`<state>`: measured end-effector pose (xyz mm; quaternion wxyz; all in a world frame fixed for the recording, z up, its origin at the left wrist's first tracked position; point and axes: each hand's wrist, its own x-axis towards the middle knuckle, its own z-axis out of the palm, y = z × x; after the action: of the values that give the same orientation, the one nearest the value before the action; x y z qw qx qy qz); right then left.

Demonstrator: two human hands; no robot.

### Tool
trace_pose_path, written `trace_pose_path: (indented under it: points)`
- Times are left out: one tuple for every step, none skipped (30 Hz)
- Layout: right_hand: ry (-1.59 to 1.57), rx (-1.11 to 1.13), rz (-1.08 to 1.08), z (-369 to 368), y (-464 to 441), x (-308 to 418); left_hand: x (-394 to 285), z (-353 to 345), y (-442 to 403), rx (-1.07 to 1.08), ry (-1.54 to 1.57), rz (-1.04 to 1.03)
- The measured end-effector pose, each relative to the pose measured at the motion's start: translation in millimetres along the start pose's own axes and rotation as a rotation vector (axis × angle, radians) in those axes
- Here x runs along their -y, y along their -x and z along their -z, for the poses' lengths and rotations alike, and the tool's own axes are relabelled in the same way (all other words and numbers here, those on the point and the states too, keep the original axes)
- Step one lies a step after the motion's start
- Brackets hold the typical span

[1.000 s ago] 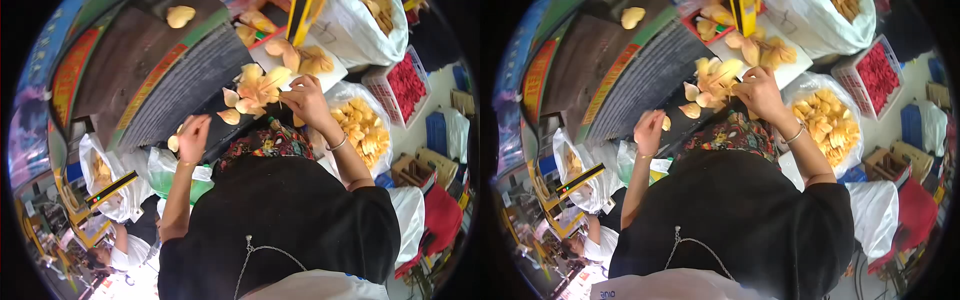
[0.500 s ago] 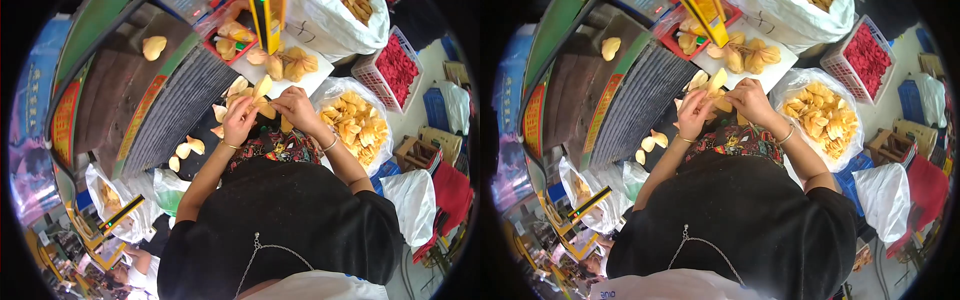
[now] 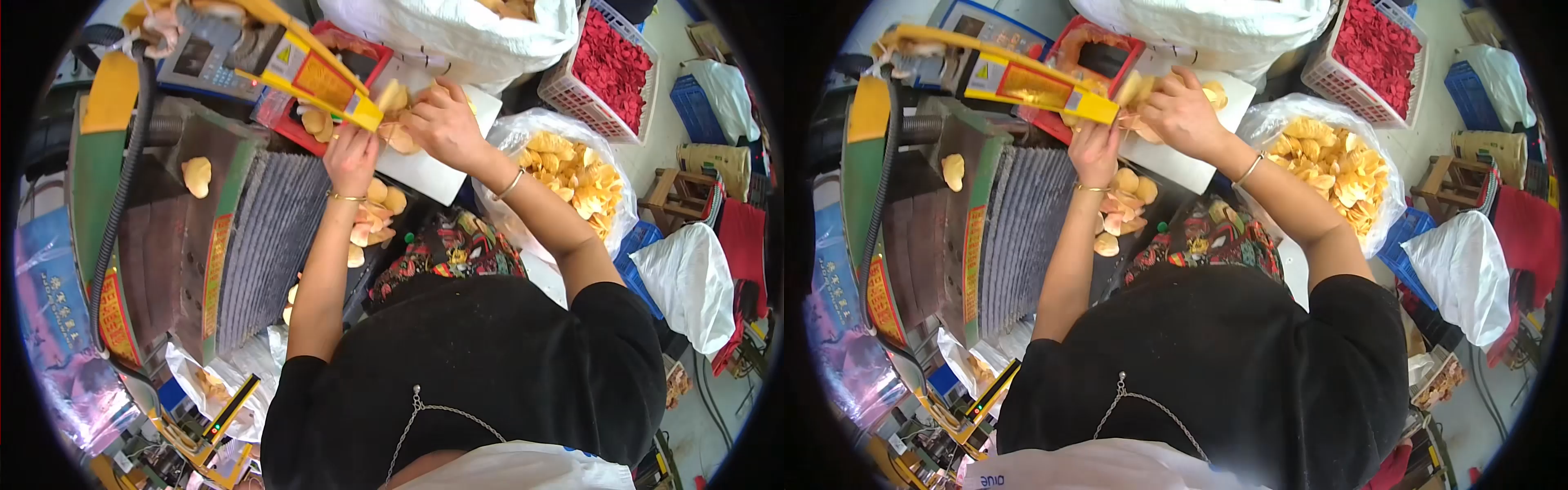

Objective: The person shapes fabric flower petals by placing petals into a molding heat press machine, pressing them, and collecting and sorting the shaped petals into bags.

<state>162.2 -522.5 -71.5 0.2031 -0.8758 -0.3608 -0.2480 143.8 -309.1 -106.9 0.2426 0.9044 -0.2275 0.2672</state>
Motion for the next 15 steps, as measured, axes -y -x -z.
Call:
trace_pose_path:
  points:
    - [-0.056, 0.015, -0.09, -18, 10, -14, 9, -7, -7, 0.072, -0.08, -0.048]
    - [-0.113, 0.031, -0.179, -36, 21, -27, 13, -15, -10, 0.061, -0.086, -0.059]
    - [-0.173, 0.049, -0.267, -46, 24, -39, 14, -26, -12, 0.094, -0.025, -0.001]
    - [-0.163, 0.038, -0.255, -45, 21, -46, 14, -38, -19, 0.122, 0.035, 0.057]
    - [-0.247, 0.007, -0.339, -44, 23, -49, 17, -48, -25, 0.153, 0.097, 0.12]
    - [-0.343, -0.014, -0.436, -43, 31, -44, 18, -51, -26, 0.158, 0.097, 0.127]
    - [-0.445, -0.03, -0.545, -45, 39, -38, 18, -52, -22, 0.192, 0.115, 0.122]
    - [-0.455, -0.023, -0.56, -51, 46, -37, 16, -51, -19, 0.226, 0.133, 0.116]
    - [-0.414, 0.02, -0.545, -56, 51, -36, 14, -51, -16, 0.256, 0.151, 0.106]
    - [-0.371, 0.059, -0.524, -61, 54, -37, 12, -51, -14, 0.263, 0.149, 0.109]
    - [-0.326, 0.09, -0.498, -64, 52, -41, 12, -51, -14, 0.227, 0.224, 0.175]
    - [-0.328, 0.082, -0.496, -67, 48, -48, 12, -52, -15, 0.186, 0.298, 0.238]
    - [-0.325, 0.09, -0.51, -66, 48, -50, 9, -49, -13, 0.155, 0.372, 0.31]
    - [-0.33, 0.104, -0.533, -66, 52, -47, 2, -41, -6, 0.176, 0.364, 0.32]
    - [-0.332, 0.114, -0.556, -67, 55, -43, -6, -33, 1, 0.136, 0.296, 0.31]
